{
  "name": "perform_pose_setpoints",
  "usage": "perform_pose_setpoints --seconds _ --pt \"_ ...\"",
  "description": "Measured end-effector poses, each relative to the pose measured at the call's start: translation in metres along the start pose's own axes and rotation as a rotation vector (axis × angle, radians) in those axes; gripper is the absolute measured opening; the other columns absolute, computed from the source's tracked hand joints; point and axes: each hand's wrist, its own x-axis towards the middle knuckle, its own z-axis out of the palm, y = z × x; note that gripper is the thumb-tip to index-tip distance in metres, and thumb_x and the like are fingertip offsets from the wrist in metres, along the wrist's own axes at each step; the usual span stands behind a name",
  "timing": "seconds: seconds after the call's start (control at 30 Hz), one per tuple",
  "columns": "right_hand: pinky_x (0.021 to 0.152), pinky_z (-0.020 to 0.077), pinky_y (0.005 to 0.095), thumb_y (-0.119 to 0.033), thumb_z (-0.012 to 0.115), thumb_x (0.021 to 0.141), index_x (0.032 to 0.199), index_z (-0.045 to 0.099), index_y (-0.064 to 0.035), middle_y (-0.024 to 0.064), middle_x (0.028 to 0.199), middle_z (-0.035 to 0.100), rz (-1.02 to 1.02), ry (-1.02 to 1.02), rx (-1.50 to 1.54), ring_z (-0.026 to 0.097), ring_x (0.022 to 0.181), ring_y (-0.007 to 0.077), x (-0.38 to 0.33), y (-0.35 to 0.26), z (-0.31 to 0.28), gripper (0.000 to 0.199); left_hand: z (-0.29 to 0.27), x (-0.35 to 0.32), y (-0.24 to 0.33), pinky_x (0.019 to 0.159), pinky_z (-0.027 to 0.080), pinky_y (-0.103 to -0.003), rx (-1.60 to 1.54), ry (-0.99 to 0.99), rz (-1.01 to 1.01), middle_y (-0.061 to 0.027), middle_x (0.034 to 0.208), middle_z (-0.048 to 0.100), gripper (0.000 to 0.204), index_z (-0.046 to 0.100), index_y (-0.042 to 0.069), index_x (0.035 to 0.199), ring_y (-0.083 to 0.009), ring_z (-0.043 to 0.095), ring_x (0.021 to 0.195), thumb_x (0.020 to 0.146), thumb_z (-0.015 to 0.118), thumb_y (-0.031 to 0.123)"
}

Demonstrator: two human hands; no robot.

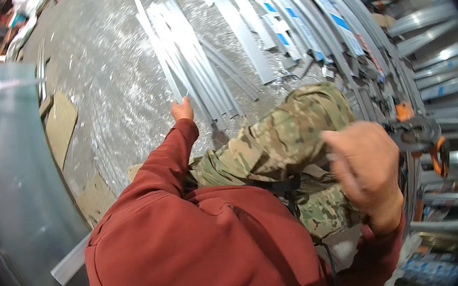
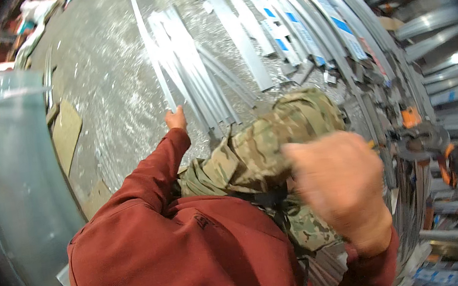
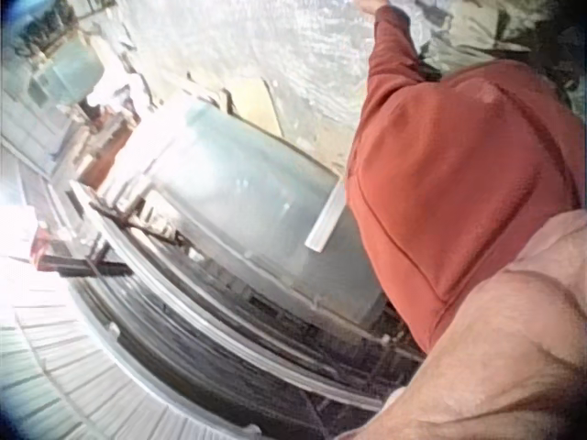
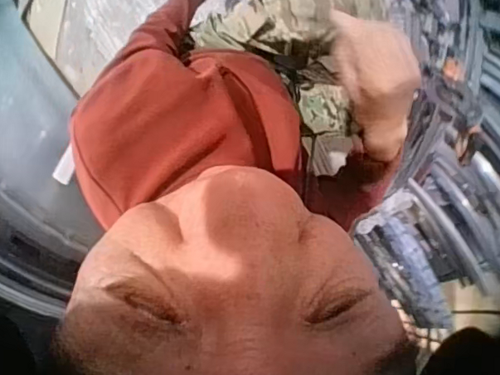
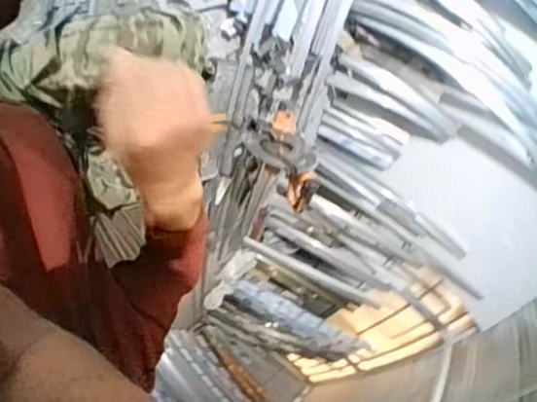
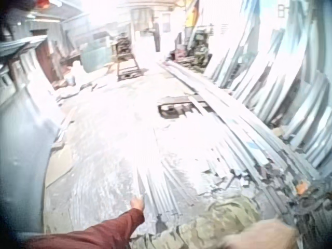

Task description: The person uses a miter saw to cut several aluminum profiles to length, then carries them outside to a large frame structure. They measure and fit the cut pieces into the frame, using a tape measure to verify dimensions.

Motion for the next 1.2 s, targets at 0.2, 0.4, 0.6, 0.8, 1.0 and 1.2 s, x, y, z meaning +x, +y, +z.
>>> perform_pose_setpoints --seconds 0.2,0.4,0.6,0.8,1.0,1.2 --pt "0.074 0.0499 0.0401 0.001 0.058 0.089 0.103 0.065 0.0042 0.0168 0.091 0.066 0.754 0.069 -0.047 0.062 0.080 0.0324 -0.143 0.033 0.047 0.016 -0.011 -0.017 -0.005 0.078 0.051 -0.047 0.048 -0.012 -0.242 -0.0270 0.086 0.068 0.034 0.065 -0.007 0.091 -0.0428 0.067 0.084 0.077 0.071 0.023" --pt "0.076 0.0522 0.0419 -0.014 0.053 0.098 0.103 0.067 0.0032 0.0167 0.096 0.067 1.088 0.134 -0.395 0.064 0.084 0.0297 -0.275 0.010 0.082 0.023 0.041 0.008 -0.045 0.088 0.049 -0.046 0.208 -0.033 -0.375 -0.0293 0.104 0.066 0.044 0.059 -0.006 0.104 -0.0437 0.064 0.099 0.072 0.076 0.018" --pt "0.076 0.0521 0.0422 -0.023 0.053 0.099 0.104 0.068 0.0028 0.0168 0.098 0.068 1.338 0.089 -0.474 0.064 0.085 0.0291 -0.271 -0.014 0.094 0.030 0.058 0.000 0.030 0.094 0.047 -0.045 0.299 -0.070 -0.439 -0.0279 0.111 0.064 0.046 0.056 -0.005 0.112 -0.0432 0.062 0.106 0.074 0.073 0.015" --pt "0.075 0.0517 0.0416 -0.023 0.052 0.099 0.106 0.068 0.0021 0.0163 0.100 0.068 1.321 0.092 -0.393 0.064 0.087 0.0286 -0.273 0.004 0.097 0.031 0.064 0.014 -0.016 0.091 0.048 -0.045 0.200 -0.078 -0.402 -0.0269 0.106 0.066 0.042 0.057 -0.005 0.111 -0.0424 0.064 0.103 0.076 0.069 0.015" --pt "0.077 0.0512 0.0376 -0.017 0.052 0.097 0.106 0.068 0.0030 0.0164 0.099 0.069 1.308 0.080 -0.361 0.065 0.086 0.0270 -0.262 0.019 0.096 0.027 0.035 0.014 -0.032 0.085 0.049 -0.047 0.216 0.087 -0.324 -0.0280 0.098 0.066 0.032 0.061 -0.004 0.102 -0.0446 0.064 0.095 0.076 0.063 0.016" --pt "0.077 0.0507 0.0378 -0.015 0.052 0.095 0.101 0.070 0.0028 0.0168 0.096 0.069 1.370 0.070 -0.395 0.065 0.085 0.0298 -0.244 0.016 0.100 0.026 -0.009 0.025 -0.043 0.084 0.048 -0.049 0.152 0.177 -0.285 -0.0279 0.097 0.066 0.041 0.054 -0.001 0.114 -0.0448 0.064 0.092 0.080 0.062 0.019"
